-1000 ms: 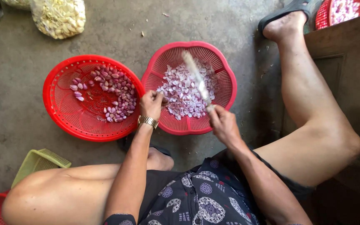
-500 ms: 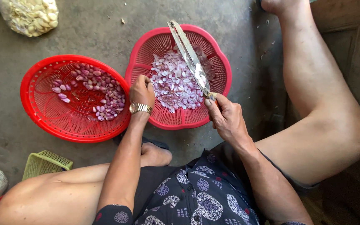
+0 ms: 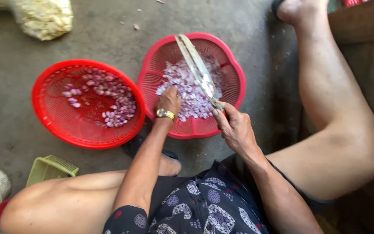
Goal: Slicing shallots with a large knife and transferring them between plastic baskets
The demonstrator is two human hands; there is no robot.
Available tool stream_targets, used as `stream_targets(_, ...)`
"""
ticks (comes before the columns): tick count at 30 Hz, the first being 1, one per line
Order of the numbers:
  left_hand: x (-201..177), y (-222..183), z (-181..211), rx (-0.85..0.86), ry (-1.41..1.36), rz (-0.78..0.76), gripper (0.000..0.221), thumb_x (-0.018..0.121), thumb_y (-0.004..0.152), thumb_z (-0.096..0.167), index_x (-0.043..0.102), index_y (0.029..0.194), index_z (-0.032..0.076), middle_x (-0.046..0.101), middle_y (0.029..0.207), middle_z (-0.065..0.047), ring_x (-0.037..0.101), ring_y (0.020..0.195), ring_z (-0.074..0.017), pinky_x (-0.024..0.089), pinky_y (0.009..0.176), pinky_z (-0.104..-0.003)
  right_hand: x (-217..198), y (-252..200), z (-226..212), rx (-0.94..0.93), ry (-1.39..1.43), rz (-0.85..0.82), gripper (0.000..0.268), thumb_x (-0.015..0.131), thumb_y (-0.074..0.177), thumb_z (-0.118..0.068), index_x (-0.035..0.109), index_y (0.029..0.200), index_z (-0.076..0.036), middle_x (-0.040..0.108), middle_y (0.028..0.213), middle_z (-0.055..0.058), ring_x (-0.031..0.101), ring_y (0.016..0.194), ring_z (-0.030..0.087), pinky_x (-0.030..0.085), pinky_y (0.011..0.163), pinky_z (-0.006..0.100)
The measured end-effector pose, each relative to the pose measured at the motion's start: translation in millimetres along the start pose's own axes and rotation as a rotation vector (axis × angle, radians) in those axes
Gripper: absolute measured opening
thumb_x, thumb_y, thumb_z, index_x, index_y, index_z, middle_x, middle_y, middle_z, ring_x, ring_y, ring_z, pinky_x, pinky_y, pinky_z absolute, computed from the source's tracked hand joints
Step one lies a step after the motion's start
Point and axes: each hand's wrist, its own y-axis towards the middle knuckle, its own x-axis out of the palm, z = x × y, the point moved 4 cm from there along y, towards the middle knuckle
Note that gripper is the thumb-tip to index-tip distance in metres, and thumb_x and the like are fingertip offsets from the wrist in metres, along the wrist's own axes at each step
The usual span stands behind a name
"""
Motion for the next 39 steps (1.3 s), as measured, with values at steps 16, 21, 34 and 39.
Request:
stream_targets(16, -39, -35, 5, -0.683, -1.878, -0.016, 0.065, 0.055, 0.091, 0.07, 0.058, 0.126, 0.015, 0.067, 0.117, -0.01, 0.068, 0.107, -0.0296, 0.061, 0.09, -0.043, 45, -19, 17, -0.09, -0.699, -0.109, 0.036, 0.059, 0.104, -0.035, 0.069, 0.122, -0.006, 0.075, 0.084, 0.025, 0.077, 0.08, 0.042, 0.061, 0.077, 0.058)
stream_targets(21, 16, -25, -30, -0.53, -1.96, -0.05, 0.027, 0.071, 0.098, 0.029, 0.069, 0.119, 0.012, 0.074, 0.117, -0.011, 0.069, 0.106, -0.0249, 0.049, 0.104, -0.052, 49, -16, 40, -0.264, -0.814, -0.061, 0.032, 0.061, 0.1, -0.041, 0.068, 0.116, -0.014, 0.073, 0.079, 0.017, 0.074, 0.067, 0.04, 0.059, 0.061, 0.055)
stream_targets(34, -55, -52, 33, -0.685, -1.834, -0.09, 0.045, 0.072, 0.091, 0.053, 0.064, 0.107, 0.012, 0.07, 0.089, -0.004, 0.068, 0.084, -0.0204, 0.058, 0.085, -0.038, 46, -11, 50, -0.253, -0.835, -0.023, 0.032, 0.058, 0.101, -0.046, 0.066, 0.112, -0.017, 0.073, 0.077, 0.014, 0.075, 0.069, 0.039, 0.06, 0.061, 0.053)
stream_targets(39, -62, -63, 72, -0.604, -1.825, -0.186, 0.024, 0.071, 0.095, 0.041, 0.065, 0.092, 0.018, 0.054, 0.07, 0.011, 0.063, 0.066, -0.0063, 0.057, 0.08, -0.031, 42, 7, 78, -0.224, -0.835, 0.035, 0.033, 0.056, 0.104, -0.045, 0.063, 0.12, -0.017, 0.072, 0.078, 0.017, 0.074, 0.07, 0.042, 0.059, 0.064, 0.058)
